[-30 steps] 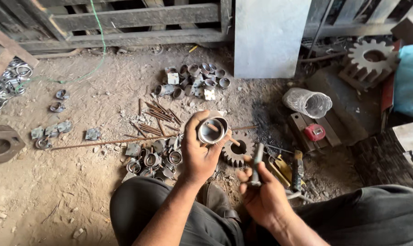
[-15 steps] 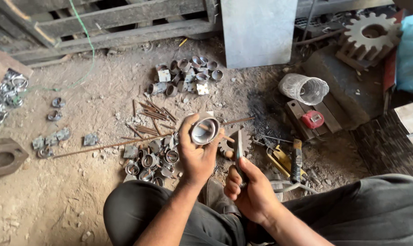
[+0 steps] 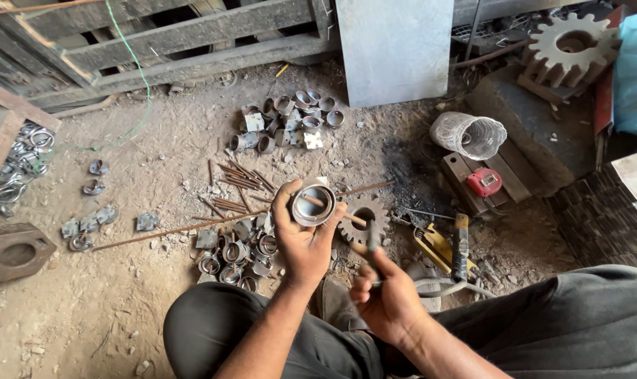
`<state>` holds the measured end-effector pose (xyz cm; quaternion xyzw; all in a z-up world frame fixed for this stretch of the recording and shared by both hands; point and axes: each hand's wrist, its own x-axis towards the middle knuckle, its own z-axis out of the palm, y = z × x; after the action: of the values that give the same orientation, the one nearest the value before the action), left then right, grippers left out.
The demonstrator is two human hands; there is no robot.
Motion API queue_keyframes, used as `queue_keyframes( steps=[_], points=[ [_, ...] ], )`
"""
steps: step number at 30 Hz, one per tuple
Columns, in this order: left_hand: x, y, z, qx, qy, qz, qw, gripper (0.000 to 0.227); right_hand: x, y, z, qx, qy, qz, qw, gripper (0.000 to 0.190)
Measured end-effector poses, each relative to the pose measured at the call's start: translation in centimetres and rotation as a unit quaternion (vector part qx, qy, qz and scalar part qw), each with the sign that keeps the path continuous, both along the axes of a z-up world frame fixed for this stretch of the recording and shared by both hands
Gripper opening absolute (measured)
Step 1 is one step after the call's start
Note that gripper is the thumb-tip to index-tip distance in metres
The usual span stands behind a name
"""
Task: The person sits on the floor and uses a hammer to strike a metal ring held against a gear. The person then uses a welding torch to weld the metal ring to the gear, creating sparks. The person repeats this process with another metal ring.
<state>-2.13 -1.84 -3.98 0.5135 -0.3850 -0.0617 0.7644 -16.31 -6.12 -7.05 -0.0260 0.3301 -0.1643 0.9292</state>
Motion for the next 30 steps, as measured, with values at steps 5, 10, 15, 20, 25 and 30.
queue_keyframes(
  steps=[5, 10, 15, 20, 25, 30],
  points=[
    [0.5, 0.2, 0.1, 0.028, -0.037, 0.027, 0.999, 0.070, -0.5, -0.9, 0.0, -0.009, 0.095, -0.040, 0.995, 0.039],
    [0.5, 0.2, 0.7, 0.023, 0.005, 0.004, 1.000, 0.070, -0.9, -0.8, 0.2, -0.095, -0.126, 0.075, 0.985, 0.040],
    [0.8, 0.6, 1.1, 0.037, 0.008, 0.002, 0.999, 0.072, 0.3, -1.4, -0.2, -0.037, 0.076, 0.004, 0.996, 0.034],
    [0.9, 0.5, 1.0, 0.024, 0.055, -0.027, 0.998, 0.074, -0.2, -0.5, 0.2, -0.062, 0.009, 0.014, 0.998, 0.034],
    [0.3, 0.5, 0.9, 0.057, 0.094, -0.039, 0.993, 0.077, 0.0, -0.2, 1.5, -0.144, 0.025, -0.009, 0.989, 0.024],
    [-1.0, 0.1, 0.5, 0.074, 0.179, -0.094, 0.976, 0.077, -0.2, -1.4, 1.2, -0.240, 0.024, -0.038, 0.970, 0.027]
  ],
)
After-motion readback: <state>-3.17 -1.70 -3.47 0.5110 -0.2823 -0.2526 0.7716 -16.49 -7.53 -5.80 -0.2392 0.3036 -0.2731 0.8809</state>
